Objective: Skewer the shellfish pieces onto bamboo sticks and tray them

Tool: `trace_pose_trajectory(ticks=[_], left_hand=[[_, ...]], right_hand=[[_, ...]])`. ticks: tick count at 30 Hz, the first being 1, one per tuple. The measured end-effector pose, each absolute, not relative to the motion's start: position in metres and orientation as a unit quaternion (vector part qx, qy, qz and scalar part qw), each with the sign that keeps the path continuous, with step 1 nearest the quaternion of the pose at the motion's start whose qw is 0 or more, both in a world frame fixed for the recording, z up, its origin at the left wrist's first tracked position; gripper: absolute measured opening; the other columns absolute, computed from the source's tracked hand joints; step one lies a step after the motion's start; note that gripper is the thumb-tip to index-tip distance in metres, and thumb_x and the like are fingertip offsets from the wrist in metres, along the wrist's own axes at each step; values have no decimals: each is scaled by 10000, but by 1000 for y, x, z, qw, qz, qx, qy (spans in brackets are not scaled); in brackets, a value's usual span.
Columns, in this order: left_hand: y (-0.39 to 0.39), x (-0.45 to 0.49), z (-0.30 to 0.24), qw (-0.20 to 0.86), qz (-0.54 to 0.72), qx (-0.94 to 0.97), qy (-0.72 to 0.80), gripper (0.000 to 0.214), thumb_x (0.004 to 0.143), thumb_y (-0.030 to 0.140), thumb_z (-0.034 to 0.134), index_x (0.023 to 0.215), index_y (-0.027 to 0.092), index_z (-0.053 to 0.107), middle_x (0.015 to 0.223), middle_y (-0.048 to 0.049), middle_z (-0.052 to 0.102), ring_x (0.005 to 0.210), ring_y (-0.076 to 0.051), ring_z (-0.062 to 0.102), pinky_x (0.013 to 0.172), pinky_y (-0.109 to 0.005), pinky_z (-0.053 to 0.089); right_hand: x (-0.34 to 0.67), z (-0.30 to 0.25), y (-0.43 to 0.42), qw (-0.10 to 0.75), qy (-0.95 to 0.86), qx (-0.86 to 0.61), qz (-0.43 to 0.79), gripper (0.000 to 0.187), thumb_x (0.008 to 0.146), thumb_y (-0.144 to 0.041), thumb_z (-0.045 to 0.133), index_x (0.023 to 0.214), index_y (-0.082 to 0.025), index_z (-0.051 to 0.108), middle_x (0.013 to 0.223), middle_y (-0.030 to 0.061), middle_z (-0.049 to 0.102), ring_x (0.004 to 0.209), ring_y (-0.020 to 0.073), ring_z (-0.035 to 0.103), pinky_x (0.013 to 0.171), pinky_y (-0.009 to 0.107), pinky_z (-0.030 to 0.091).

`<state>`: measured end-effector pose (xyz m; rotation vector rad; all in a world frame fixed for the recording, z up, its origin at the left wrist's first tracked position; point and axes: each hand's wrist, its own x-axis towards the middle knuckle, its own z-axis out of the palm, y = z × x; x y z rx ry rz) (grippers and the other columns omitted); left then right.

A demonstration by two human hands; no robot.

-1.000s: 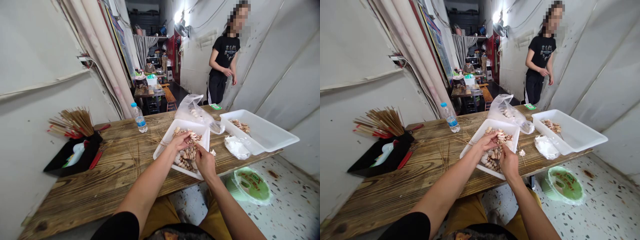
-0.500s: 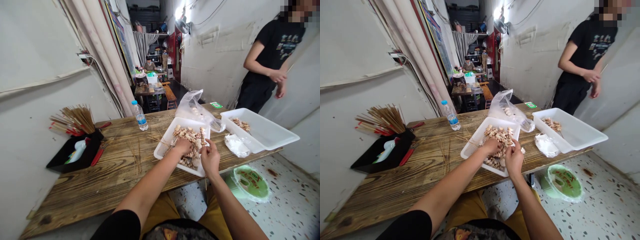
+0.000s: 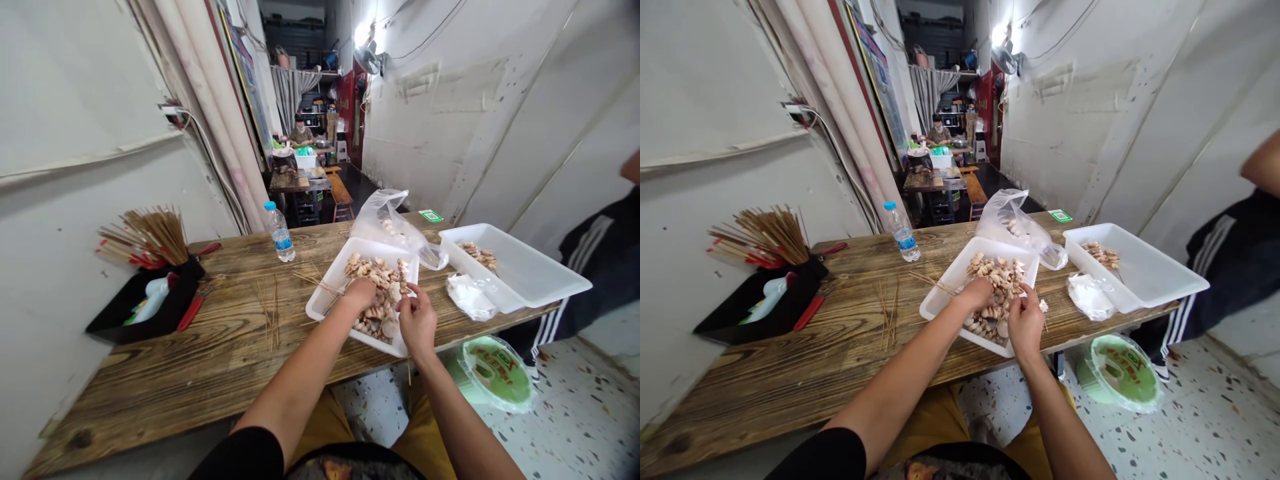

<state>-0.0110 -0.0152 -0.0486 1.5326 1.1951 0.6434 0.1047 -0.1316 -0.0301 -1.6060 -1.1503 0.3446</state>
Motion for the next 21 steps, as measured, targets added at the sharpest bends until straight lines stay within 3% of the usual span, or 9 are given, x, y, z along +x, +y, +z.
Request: trace_pose_trajectory(ticks=[3, 8, 13, 17, 21], left_hand=[[-14, -19, -48, 437, 207, 713, 508, 445, 497, 35, 765, 378, 220, 378, 486, -56, 522, 987, -329, 633, 969, -372, 442], [-13, -27, -40, 464, 180, 730, 468, 371, 502, -28, 684, 361, 215, 442, 374, -17, 402, 782, -291, 644, 903, -378, 472], [-16, -27, -36, 425, 188, 763, 449, 263, 481, 12, 688, 393, 216, 546, 409, 1, 487, 618, -204, 583, 823, -308, 493], [-17, -25, -40, 444, 199, 729, 482, 317, 528, 59, 712, 375, 222, 486, 402, -22, 480, 669, -242, 626, 830, -333, 502], [-16, -28, -39, 517, 211, 675, 483, 363, 518, -47, 644, 364, 219, 451, 376, -26, 400, 877, -339, 654, 968, -435, 434]], right_hand=[[105, -31, -131, 533, -485, -678, 144, 445, 861, -334, 447, 1200, -87, 595, 601, 15, 643, 537, 171, 588, 580, 272, 441], [105, -32, -132, 535, -494, -670, 142, 457, 864, -334, 450, 1224, -88, 588, 587, 6, 637, 524, 168, 577, 573, 270, 435], [103, -31, -133, 532, -512, -661, 133, 459, 867, -342, 452, 1218, -83, 595, 592, 10, 650, 532, 168, 590, 594, 274, 442], [103, -31, -134, 520, -522, -666, 120, 458, 874, -346, 438, 1213, -87, 605, 597, 13, 656, 540, 172, 595, 594, 276, 432], [102, -28, -135, 514, -526, -668, 114, 482, 868, -353, 452, 1250, -89, 581, 630, 24, 689, 558, 176, 620, 595, 273, 440]])
